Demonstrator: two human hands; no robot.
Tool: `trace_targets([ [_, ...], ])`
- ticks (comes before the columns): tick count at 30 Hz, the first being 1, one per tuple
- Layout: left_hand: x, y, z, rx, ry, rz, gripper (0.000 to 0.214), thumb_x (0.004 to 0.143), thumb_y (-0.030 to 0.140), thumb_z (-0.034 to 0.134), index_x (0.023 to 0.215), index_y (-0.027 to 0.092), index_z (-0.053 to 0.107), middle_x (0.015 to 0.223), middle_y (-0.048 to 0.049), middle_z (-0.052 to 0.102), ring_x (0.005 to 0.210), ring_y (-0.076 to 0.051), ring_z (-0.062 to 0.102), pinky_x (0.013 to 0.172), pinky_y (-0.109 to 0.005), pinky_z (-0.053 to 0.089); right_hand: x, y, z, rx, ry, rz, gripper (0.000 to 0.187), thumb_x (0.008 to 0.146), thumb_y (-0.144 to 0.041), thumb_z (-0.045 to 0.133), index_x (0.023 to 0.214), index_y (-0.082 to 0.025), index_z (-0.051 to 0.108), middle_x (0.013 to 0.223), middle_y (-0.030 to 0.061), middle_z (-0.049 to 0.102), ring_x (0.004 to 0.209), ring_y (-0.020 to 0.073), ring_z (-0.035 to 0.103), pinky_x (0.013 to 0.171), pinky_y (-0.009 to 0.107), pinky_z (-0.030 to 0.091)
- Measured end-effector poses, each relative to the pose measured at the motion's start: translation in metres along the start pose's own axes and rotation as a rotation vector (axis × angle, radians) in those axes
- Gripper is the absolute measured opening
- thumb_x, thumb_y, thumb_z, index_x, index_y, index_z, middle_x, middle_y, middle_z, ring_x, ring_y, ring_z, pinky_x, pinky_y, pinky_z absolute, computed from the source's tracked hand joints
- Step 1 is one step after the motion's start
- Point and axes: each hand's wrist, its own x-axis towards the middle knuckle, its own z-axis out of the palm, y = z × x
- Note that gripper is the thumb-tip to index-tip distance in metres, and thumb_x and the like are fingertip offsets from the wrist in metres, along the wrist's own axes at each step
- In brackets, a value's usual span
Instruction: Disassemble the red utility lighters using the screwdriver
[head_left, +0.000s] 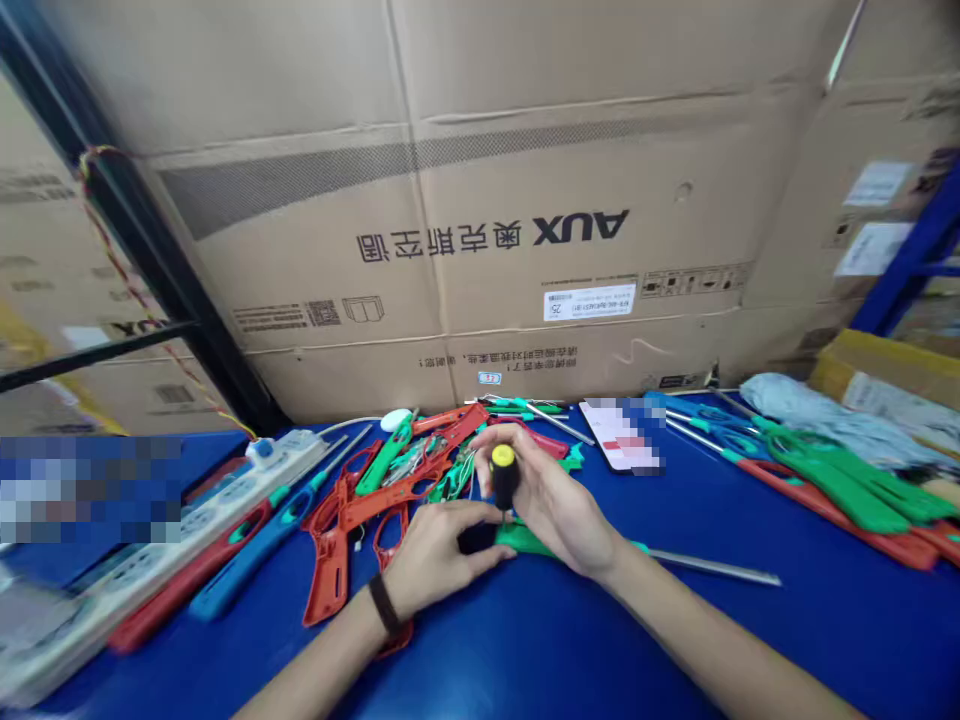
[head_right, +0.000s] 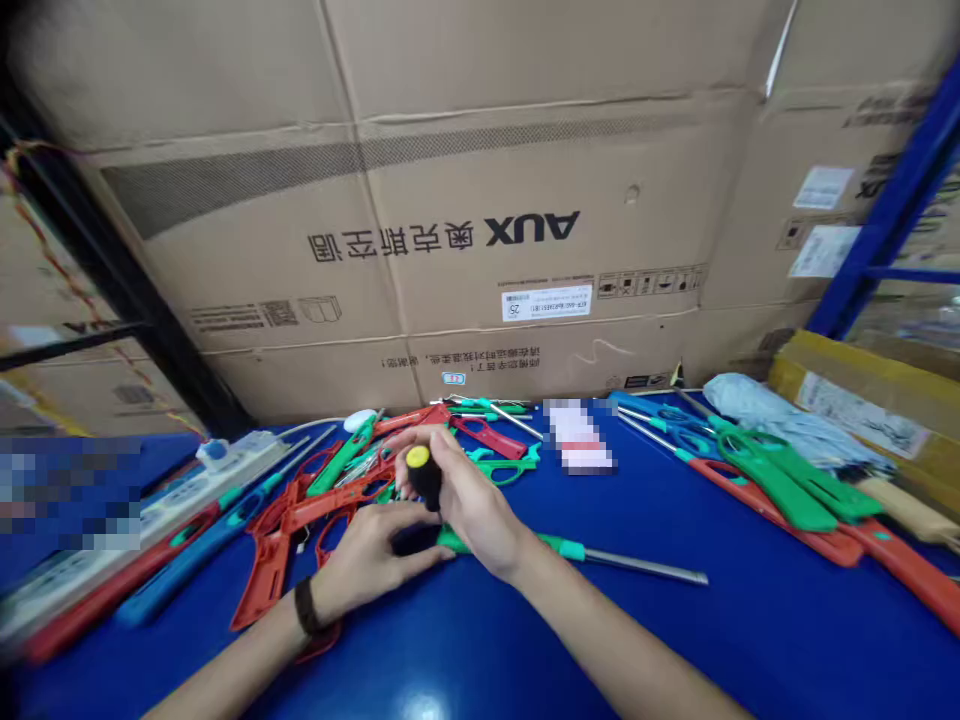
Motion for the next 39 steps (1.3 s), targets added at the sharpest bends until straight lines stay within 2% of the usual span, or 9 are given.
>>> trace_targets([
  [9, 0.002, 0.006, 0.000, -0.039, -0.008, -0.029, 0.019, 0.077, 0.033, 0.067, 0.094, 0.024, 0.068, 0.089, 0.0004, 0.072, 0.076, -0.016, 0.067, 0.076, -0.027, 0.052, 0.005, -0.002, -0.004, -0.328, 0.056, -0.179, 0.011, 0.088, -0.031, 0.054, 0.091, -0.022, 0.048, 0.095, 0.0015, 0.058, 0.079, 0.0113, 0.060, 0.075, 0.029, 0.047],
  [14, 0.003, 0.007, -0.001, -0.054, -0.035, -0.052, 0.019, 0.078, 0.034, 0.066, 0.094, 0.024, 0.069, 0.092, 0.0007, 0.073, 0.080, -0.018, 0.068, 0.074, -0.028, 0.052, 0.002, 0.001, 0.000, -0.403, 0.094, -0.215, 0.022, 0.084, -0.028, 0.059, 0.083, -0.024, 0.038, 0.087, 0.0001, 0.064, 0.083, 0.0143, 0.064, 0.075, 0.032, 0.049],
  [18, 0.003, 0.007, -0.002, -0.058, -0.026, -0.056, 0.020, 0.077, 0.033, 0.068, 0.094, 0.024, 0.069, 0.094, 0.0015, 0.073, 0.083, -0.018, 0.068, 0.078, -0.028, 0.051, 0.002, -0.011, -0.005, -0.773, 0.207, -0.197, 0.037, 0.073, -0.036, 0.070, 0.073, -0.023, 0.035, 0.072, -0.0028, 0.061, 0.064, 0.0122, 0.060, 0.058, 0.024, 0.046],
  [23, 0.004, 0.004, -0.001, -0.045, -0.023, -0.051, 0.022, 0.076, 0.036, 0.068, 0.097, 0.027, 0.068, 0.098, 0.0031, 0.072, 0.088, -0.019, 0.068, 0.081, -0.029, 0.051, 0.011, -0.043, -0.010, -1.414, 0.000, -0.251, 0.035, 0.070, -0.044, 0.071, 0.085, -0.021, 0.049, 0.064, -0.0055, 0.056, 0.055, 0.0097, 0.049, 0.054, 0.022, 0.035],
  [26, 0.003, 0.002, 0.001, -0.021, -0.021, -0.065, 0.024, 0.076, 0.037, 0.067, 0.097, 0.027, 0.069, 0.097, 0.0019, 0.072, 0.087, -0.021, 0.068, 0.079, -0.031, 0.052, 0.019, -0.052, -0.004, -1.676, -0.197, -0.278, 0.040, 0.073, -0.058, 0.063, 0.074, -0.020, 0.054, 0.065, -0.0020, 0.058, 0.055, 0.0099, 0.045, 0.051, 0.023, 0.026],
  [28, 0.002, 0.001, 0.002, -0.017, -0.026, -0.084, 0.025, 0.076, 0.039, 0.066, 0.098, 0.026, 0.069, 0.097, 0.0011, 0.072, 0.086, -0.021, 0.068, 0.081, -0.032, 0.052, 0.024, -0.051, 0.001, -1.799, -0.204, -0.240, 0.049, 0.073, -0.067, 0.055, 0.066, -0.019, 0.054, 0.060, -0.0010, 0.057, 0.052, 0.0098, 0.042, 0.049, 0.025, 0.020],
  [32, -0.001, 0.001, 0.005, 0.007, -0.029, -0.108, 0.028, 0.076, 0.042, 0.066, 0.100, 0.027, 0.069, 0.101, -0.0014, 0.071, 0.095, -0.024, 0.065, 0.085, -0.034, 0.050, 0.030, -0.049, 0.013, -1.947, -0.120, -0.127, 0.063, 0.071, -0.078, 0.042, 0.056, -0.018, 0.053, 0.050, 0.0008, 0.054, 0.048, 0.0113, 0.041, 0.049, 0.027, 0.015],
  [35, -0.001, 0.000, 0.007, 0.051, -0.028, -0.118, 0.033, 0.077, 0.044, 0.064, 0.102, 0.022, 0.068, 0.098, -0.0050, 0.071, 0.089, -0.025, 0.066, 0.079, -0.035, 0.051, 0.031, -0.053, 0.023, -1.968, -0.234, -0.072, 0.064, 0.077, -0.075, 0.034, 0.055, -0.018, 0.053, 0.046, 0.0024, 0.053, 0.046, 0.0127, 0.043, 0.049, 0.027, 0.015],
  [39, 0.001, 0.000, 0.006, 0.042, -0.023, -0.100, 0.027, 0.078, 0.043, 0.062, 0.084, 0.017, 0.068, 0.080, -0.0034, 0.071, 0.069, -0.021, 0.066, 0.064, -0.027, 0.049, 0.029, -0.059, 0.034, -1.945, -0.423, -0.118, 0.043, 0.082, -0.056, 0.040, 0.079, -0.017, 0.058, 0.068, 0.0059, 0.063, 0.053, 0.0156, 0.049, 0.049, 0.028, 0.018],
])
